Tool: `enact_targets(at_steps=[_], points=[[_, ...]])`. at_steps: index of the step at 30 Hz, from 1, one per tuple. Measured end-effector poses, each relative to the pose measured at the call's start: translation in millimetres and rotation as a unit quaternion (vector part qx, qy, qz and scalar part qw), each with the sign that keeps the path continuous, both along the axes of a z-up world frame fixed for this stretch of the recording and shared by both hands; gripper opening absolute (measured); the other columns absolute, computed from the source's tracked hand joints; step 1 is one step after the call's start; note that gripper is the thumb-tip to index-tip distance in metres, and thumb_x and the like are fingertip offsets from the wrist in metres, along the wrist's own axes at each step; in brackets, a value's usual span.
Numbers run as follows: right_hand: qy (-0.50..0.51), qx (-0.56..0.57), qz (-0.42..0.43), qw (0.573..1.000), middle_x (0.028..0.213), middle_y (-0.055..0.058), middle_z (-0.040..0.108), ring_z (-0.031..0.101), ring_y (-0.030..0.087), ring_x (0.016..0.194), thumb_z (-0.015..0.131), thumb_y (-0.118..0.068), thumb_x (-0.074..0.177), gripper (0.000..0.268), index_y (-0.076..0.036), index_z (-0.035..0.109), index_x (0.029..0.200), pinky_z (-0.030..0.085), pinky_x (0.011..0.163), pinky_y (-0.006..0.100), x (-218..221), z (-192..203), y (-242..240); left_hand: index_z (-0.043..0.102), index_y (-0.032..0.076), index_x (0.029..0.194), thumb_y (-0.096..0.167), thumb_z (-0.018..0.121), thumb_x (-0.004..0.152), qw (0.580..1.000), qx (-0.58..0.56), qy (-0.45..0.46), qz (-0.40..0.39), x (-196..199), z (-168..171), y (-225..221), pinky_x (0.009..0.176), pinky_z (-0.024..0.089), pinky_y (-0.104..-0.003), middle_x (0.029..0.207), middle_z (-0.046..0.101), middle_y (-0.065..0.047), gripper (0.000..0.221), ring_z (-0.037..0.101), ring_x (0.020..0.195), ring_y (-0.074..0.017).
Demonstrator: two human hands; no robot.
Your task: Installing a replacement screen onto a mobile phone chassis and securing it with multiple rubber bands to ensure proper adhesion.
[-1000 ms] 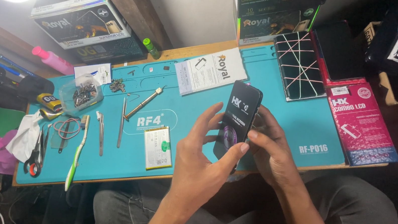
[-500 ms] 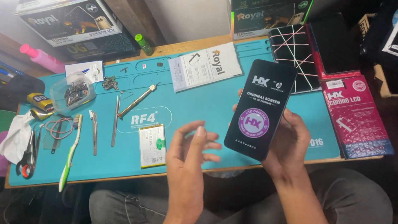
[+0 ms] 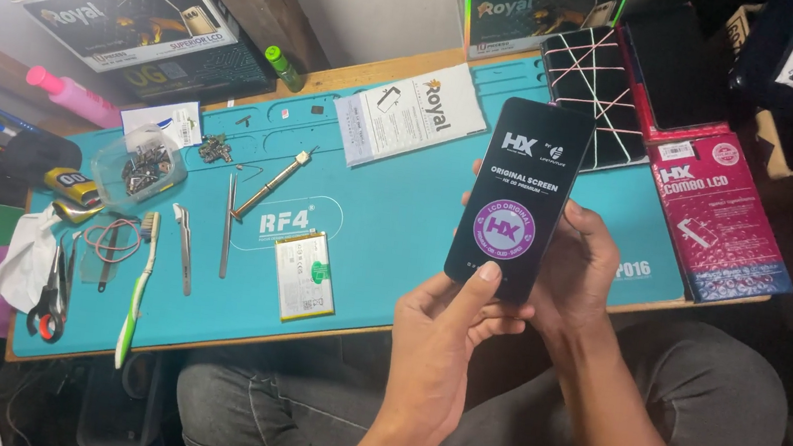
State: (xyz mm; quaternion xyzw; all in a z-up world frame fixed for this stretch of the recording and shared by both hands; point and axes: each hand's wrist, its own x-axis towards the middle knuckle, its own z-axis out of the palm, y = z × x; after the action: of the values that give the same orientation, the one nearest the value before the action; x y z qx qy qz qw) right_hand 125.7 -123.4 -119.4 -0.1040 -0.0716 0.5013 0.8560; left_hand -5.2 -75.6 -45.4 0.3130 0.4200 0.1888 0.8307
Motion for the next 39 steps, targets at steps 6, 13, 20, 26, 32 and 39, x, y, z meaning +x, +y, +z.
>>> enact_targets(at_steps=[6, 13, 20, 26, 32, 39], points=[[-0.012, -0.017, -0.008, 1.000, 0.154, 0.028, 0.059, 0.066, 0.042, 0.128, 0.069, -0.028, 0.099, 0.071, 0.005, 0.049, 0.158, 0.055, 0.106, 0.054, 1, 0, 0, 0.076, -0.011, 0.117, 0.021, 0.078, 0.088, 1.000, -0.001, -0.005, -0.005, 0, 0, 1, 0.074, 0.062, -0.038, 0.099, 0.079, -0.023, 0.042, 0.073, 0.073, -0.0311], [-0.012, -0.021, -0.008, 1.000, 0.152, 0.027, 0.060, 0.067, 0.041, 0.126, 0.068, -0.028, 0.100, 0.067, 0.007, 0.053, 0.154, 0.056, 0.105, 0.052, -1, -1, 1, 0.075, -0.010, 0.117, 0.021, 0.079, 0.087, 1.000, -0.007, 0.012, 0.004, 1, 3, 0, 0.074, 0.063, -0.039, 0.101, 0.079, -0.022, 0.044, 0.074, 0.071, -0.0307], [-0.024, -0.022, -0.004, 0.999, 0.154, 0.027, 0.059, 0.066, 0.041, 0.128, 0.069, -0.030, 0.099, 0.070, 0.007, 0.050, 0.156, 0.054, 0.106, 0.052, -1, -2, 1, 0.075, -0.010, 0.109, 0.020, 0.081, 0.088, 1.000, 0.011, 0.001, 0.014, -1, -4, -1, 0.071, 0.064, -0.040, 0.092, 0.078, -0.023, 0.037, 0.073, 0.067, -0.0313], [-0.025, -0.049, 0.008, 0.998, 0.155, 0.030, 0.058, 0.064, 0.043, 0.131, 0.064, -0.041, 0.101, 0.074, 0.006, 0.049, 0.157, 0.056, 0.105, 0.053, -11, 26, 2, 0.078, -0.009, 0.112, 0.021, 0.081, 0.087, 0.998, 0.047, -0.026, 0.027, -5, -5, -1, 0.075, 0.065, -0.041, 0.092, 0.079, -0.019, 0.039, 0.072, 0.068, -0.0293], [-0.099, -0.216, 0.024, 0.971, 0.113, 0.020, 0.072, 0.069, 0.033, 0.088, 0.043, -0.068, 0.104, 0.068, -0.017, 0.052, 0.148, 0.053, 0.063, 0.042, -10, 32, -1, 0.079, -0.007, 0.105, 0.020, 0.082, 0.088, 0.997, 0.053, -0.021, 0.053, -8, -13, 9, 0.076, 0.067, -0.043, 0.086, 0.079, -0.018, 0.032, 0.075, 0.068, -0.0311], [-0.210, -0.442, 0.009, 0.872, 0.129, 0.025, 0.075, 0.073, 0.034, 0.110, 0.052, -0.022, 0.103, 0.052, -0.014, 0.052, 0.154, 0.059, 0.092, 0.044, -27, 98, 33, 0.079, -0.008, 0.116, 0.020, 0.082, 0.087, 0.997, 0.037, -0.043, 0.057, -10, -15, 21, 0.080, 0.067, -0.040, 0.094, 0.080, -0.016, 0.040, 0.074, 0.068, -0.0282]])
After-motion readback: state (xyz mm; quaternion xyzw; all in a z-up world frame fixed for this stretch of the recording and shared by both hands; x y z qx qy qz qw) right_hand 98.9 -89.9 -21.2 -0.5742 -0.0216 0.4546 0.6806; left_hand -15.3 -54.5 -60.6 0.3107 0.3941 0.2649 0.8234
